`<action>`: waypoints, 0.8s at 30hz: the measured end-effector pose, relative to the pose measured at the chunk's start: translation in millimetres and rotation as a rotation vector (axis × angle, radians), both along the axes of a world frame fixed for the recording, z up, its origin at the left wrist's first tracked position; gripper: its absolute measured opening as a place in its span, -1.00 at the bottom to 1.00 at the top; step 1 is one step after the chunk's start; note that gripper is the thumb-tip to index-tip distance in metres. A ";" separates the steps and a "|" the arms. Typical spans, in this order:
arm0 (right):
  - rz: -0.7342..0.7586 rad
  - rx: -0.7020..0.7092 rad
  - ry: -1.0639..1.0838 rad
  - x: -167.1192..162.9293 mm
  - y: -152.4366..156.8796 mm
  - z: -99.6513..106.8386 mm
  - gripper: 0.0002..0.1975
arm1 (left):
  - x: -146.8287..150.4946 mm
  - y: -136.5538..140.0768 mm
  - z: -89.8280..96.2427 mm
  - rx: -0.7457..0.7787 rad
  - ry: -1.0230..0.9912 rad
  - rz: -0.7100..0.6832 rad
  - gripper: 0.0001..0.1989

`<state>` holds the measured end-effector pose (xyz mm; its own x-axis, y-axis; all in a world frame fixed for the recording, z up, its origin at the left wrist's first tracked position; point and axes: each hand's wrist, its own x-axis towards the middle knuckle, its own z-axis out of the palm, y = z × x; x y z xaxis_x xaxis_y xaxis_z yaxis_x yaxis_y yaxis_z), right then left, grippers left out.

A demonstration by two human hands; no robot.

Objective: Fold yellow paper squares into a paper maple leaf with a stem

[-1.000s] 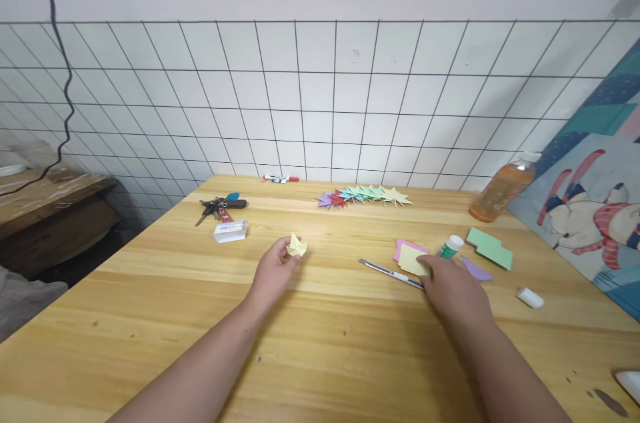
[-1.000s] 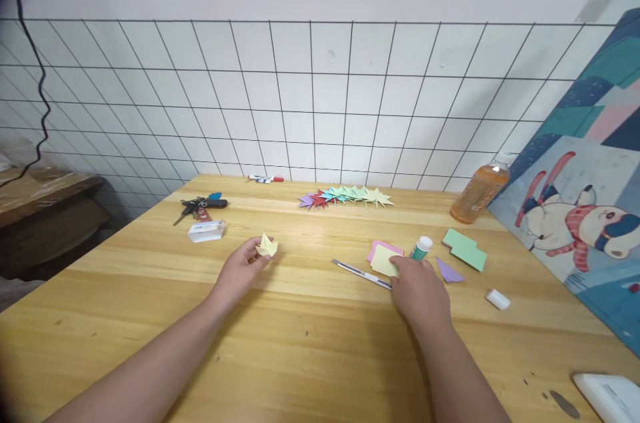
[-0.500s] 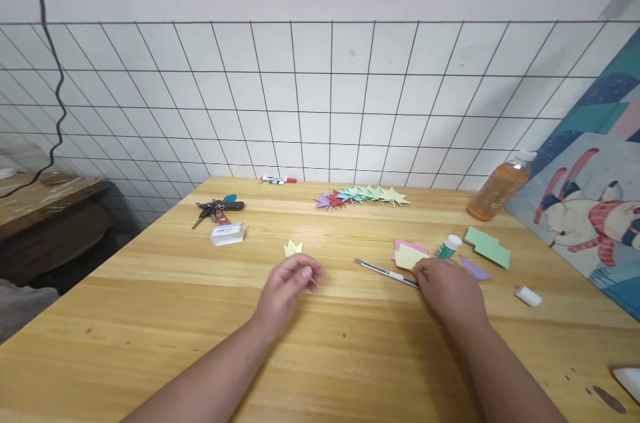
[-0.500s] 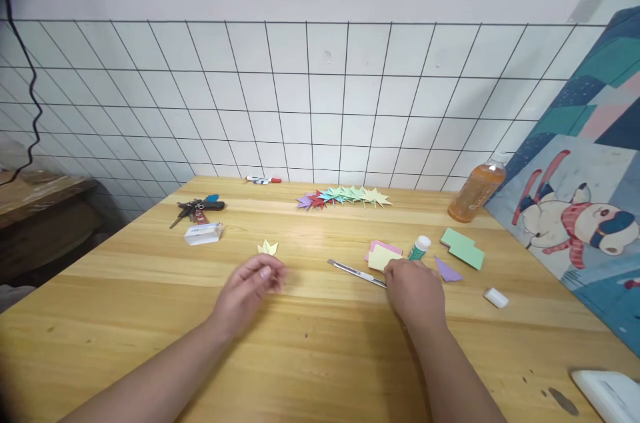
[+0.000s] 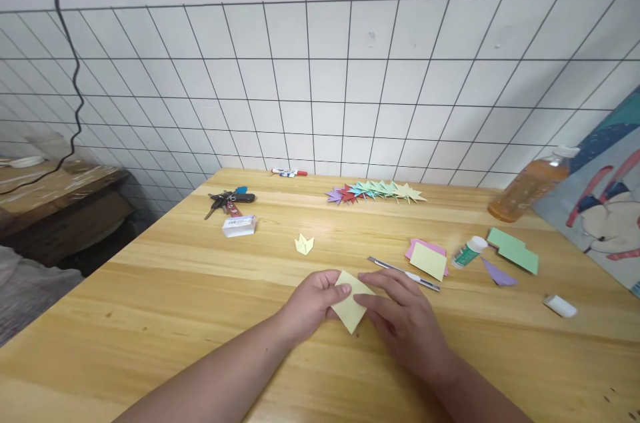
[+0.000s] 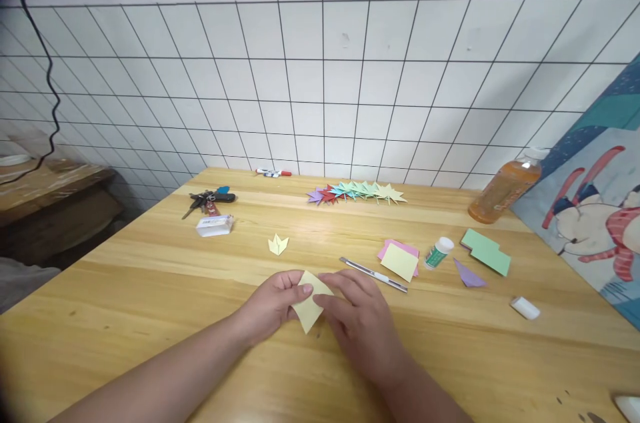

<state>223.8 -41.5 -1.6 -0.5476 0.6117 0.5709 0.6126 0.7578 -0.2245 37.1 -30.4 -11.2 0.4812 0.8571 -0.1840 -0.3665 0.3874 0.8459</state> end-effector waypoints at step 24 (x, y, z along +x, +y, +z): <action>-0.175 -0.642 0.410 -4.6 3.2 -1.9 -0.84 | 5.0 -3.8 -3.3 0.495 0.451 0.007 -0.68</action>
<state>219.1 -38.3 -3.5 -0.2345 0.9488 0.2117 0.4846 0.3029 -0.8206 42.1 -34.2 -14.5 0.4438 0.8947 0.0502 0.0635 -0.0873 0.9942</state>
